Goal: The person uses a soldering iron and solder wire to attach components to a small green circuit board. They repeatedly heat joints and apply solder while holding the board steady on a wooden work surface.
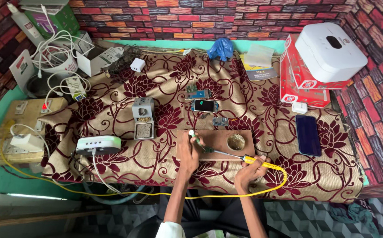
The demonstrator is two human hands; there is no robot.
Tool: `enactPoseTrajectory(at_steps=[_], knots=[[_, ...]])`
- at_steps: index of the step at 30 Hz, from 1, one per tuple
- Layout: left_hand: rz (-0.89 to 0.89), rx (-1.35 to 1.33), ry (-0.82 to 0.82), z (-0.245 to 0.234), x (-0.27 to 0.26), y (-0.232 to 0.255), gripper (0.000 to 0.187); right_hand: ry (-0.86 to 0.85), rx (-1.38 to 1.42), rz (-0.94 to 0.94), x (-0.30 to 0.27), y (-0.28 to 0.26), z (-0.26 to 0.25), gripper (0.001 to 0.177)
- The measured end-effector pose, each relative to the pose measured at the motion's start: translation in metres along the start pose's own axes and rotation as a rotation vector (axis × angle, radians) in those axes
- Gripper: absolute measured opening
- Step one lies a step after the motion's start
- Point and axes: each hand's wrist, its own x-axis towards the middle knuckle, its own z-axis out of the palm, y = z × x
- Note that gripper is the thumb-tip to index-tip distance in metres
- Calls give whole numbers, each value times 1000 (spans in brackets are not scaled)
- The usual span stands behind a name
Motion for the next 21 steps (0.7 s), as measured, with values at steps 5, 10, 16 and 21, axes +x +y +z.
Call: enactPoseTrajectory(at_steps=[5,10,16,21], knots=[[45,-33,2,1,-2,-3,24,4,39,9,-2,-8,0,17],[55,-6,5,0,2,-4,26,-22,56,2,-5,-9,4,17],[24,1,15,-1,-3,3,21,-15,55,34,-6,-11,1,18],[24,-5,-2,3,0,-10,25,-25,33,54,-5,-14,3,22]])
